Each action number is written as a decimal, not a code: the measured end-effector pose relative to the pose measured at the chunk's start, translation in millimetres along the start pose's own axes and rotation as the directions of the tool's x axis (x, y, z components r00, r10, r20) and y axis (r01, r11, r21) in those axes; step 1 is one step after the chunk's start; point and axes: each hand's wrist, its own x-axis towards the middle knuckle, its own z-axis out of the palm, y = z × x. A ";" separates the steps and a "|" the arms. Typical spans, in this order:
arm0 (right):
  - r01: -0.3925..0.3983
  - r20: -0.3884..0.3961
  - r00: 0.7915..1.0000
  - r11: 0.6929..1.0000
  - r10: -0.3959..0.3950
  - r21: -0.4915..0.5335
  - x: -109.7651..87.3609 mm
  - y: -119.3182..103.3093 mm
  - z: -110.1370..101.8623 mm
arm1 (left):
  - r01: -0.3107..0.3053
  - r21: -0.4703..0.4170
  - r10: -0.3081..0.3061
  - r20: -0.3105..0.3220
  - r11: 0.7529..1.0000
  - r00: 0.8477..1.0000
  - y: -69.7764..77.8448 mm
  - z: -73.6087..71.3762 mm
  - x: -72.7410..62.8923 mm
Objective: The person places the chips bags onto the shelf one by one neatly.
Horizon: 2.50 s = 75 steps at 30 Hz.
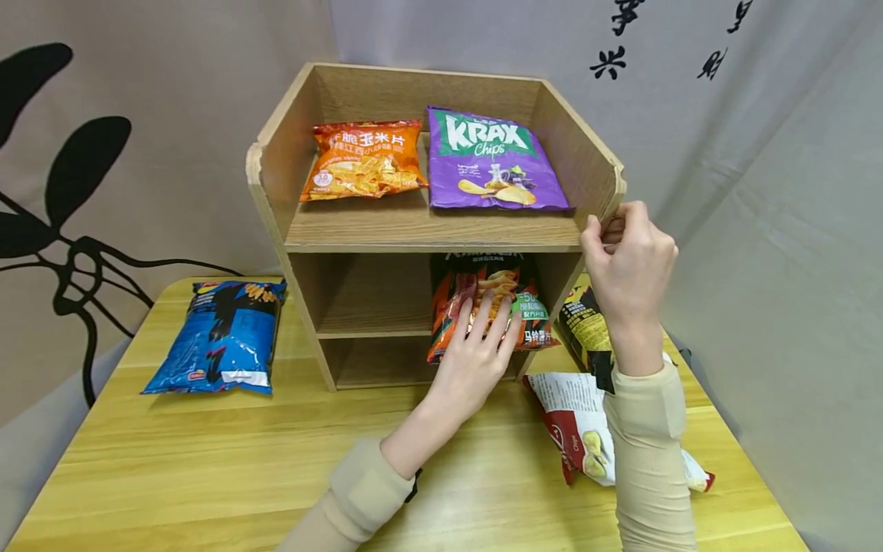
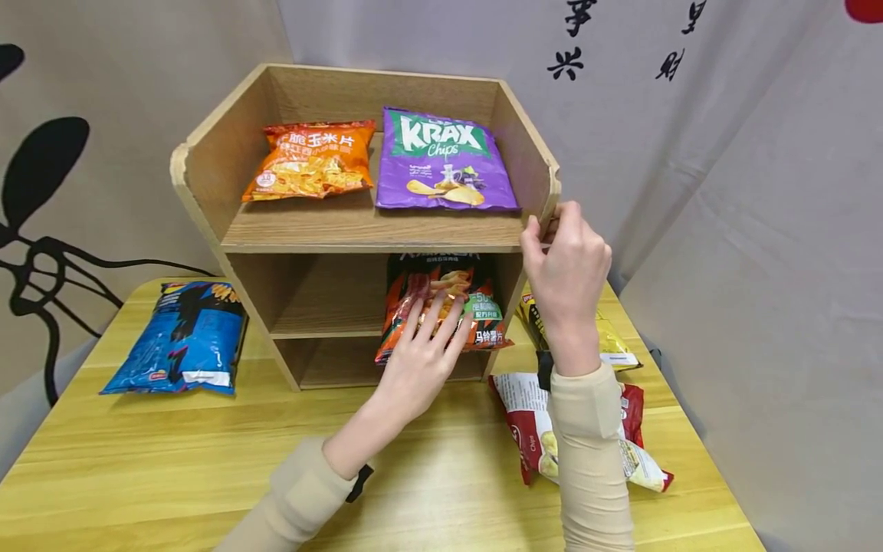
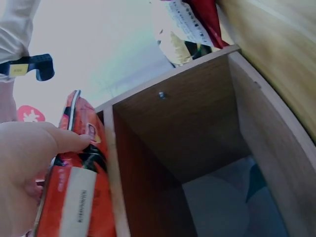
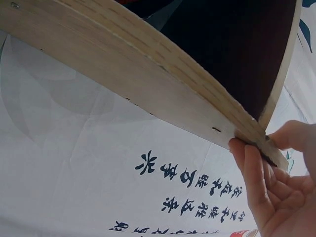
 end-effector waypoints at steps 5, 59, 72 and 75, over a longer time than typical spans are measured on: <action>0.012 0.004 1.000 1.000 -0.011 -0.010 -0.5 1.9 0.9 | 0.062 -0.041 -0.064 -0.044 0.997 0.997 3.2 -10.1 -10.4; 0.055 -0.001 0.998 0.998 -0.055 -0.020 -0.2 6.0 0.9 | 0.019 -0.243 -0.027 -0.029 0.970 0.999 -34.1 31.1 -22.4; 0.064 -0.014 0.998 0.998 -0.064 -0.008 1.0 4.4 -0.2 | 0.054 -0.324 -0.217 -0.494 0.945 0.842 -123.3 20.8 -116.0; 0.053 -0.012 0.999 0.999 -0.053 -0.010 0.6 3.7 0.0 | 0.201 -0.337 -0.365 -0.544 0.920 0.756 -150.9 22.7 -133.4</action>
